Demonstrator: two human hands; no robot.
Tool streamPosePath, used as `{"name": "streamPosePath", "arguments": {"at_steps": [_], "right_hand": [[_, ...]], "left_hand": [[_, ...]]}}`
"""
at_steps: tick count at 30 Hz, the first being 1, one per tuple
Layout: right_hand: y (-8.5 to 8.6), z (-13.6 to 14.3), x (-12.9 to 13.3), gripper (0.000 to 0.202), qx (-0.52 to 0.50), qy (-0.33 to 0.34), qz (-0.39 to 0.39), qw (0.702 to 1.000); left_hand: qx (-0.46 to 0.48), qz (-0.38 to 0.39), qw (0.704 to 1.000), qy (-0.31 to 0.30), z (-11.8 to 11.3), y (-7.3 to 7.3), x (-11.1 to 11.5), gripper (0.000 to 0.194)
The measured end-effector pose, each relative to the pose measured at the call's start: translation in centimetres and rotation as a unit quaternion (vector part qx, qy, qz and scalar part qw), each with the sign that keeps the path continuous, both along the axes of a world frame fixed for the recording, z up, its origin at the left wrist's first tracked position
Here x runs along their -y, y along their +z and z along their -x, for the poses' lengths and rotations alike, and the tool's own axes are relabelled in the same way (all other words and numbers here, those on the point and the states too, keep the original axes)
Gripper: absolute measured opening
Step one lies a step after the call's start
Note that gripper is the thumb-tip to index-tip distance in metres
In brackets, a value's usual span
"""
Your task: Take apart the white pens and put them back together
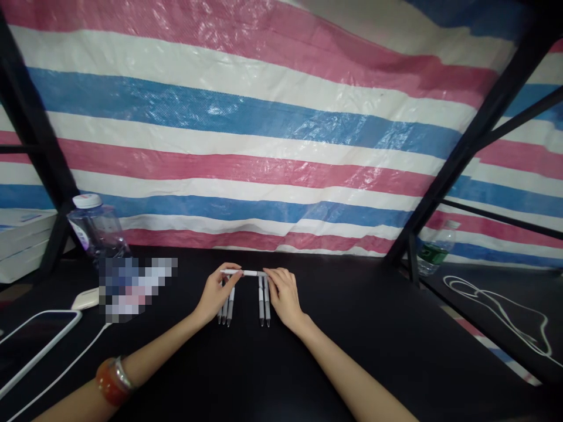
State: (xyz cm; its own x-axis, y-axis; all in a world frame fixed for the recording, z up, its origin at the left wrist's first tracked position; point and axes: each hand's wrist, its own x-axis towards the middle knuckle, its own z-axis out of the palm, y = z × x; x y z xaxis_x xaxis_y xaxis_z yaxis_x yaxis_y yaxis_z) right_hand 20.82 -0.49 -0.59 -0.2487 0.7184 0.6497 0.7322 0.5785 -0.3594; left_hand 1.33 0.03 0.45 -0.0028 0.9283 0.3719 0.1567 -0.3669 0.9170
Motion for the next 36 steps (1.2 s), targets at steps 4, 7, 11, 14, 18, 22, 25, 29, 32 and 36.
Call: {"name": "streamPosePath", "arguments": {"at_steps": [4,7,11,14,18,22,25,29,32,36], "right_hand": [[-0.1,-0.1,-0.1,0.034,-0.015,-0.030,0.008,0.999],[-0.1,-0.2,-0.1,0.033,-0.018,-0.030,0.010,0.999],[-0.1,-0.3,-0.2,0.034,-0.019,-0.035,0.013,0.999],[-0.1,-0.3,-0.2,0.034,-0.009,-0.045,0.007,0.999],[0.0,-0.4,-0.2,0.033,-0.006,-0.046,-0.004,0.999],[0.1,-0.4,-0.2,0.024,-0.033,-0.046,-0.014,0.998],[0.1,-0.3,-0.2,0.017,-0.045,-0.052,-0.006,0.998],[0.3,-0.1,0.1,0.022,-0.022,-0.046,-0.002,0.999],[0.6,0.1,0.4,0.025,-0.001,-0.032,-0.003,0.999],[1.0,0.1,0.7,0.020,0.004,-0.007,0.007,1.000]], "left_hand": [[0.052,0.013,0.998,-0.013,0.1,-0.3,-0.2,0.033],[0.043,0.020,0.999,0.004,0.2,-0.5,-0.4,0.035],[-0.002,0.026,0.999,0.027,0.3,-0.6,-0.3,0.033],[-0.035,0.025,0.998,0.053,0.4,-0.5,-0.2,0.033],[-0.043,0.027,0.996,0.071,0.6,-0.7,-0.2,0.039],[-0.018,0.040,0.997,0.069,0.7,-1.0,-0.5,0.046],[-0.010,0.045,0.997,0.064,0.7,-1.1,-0.7,0.046],[0.024,0.050,0.997,0.050,0.7,-1.2,-1.0,0.045],[0.054,0.061,0.996,0.042,0.8,-1.2,-1.2,0.046],[0.061,0.075,0.995,0.036,0.8,-1.1,-1.2,0.046]]}}
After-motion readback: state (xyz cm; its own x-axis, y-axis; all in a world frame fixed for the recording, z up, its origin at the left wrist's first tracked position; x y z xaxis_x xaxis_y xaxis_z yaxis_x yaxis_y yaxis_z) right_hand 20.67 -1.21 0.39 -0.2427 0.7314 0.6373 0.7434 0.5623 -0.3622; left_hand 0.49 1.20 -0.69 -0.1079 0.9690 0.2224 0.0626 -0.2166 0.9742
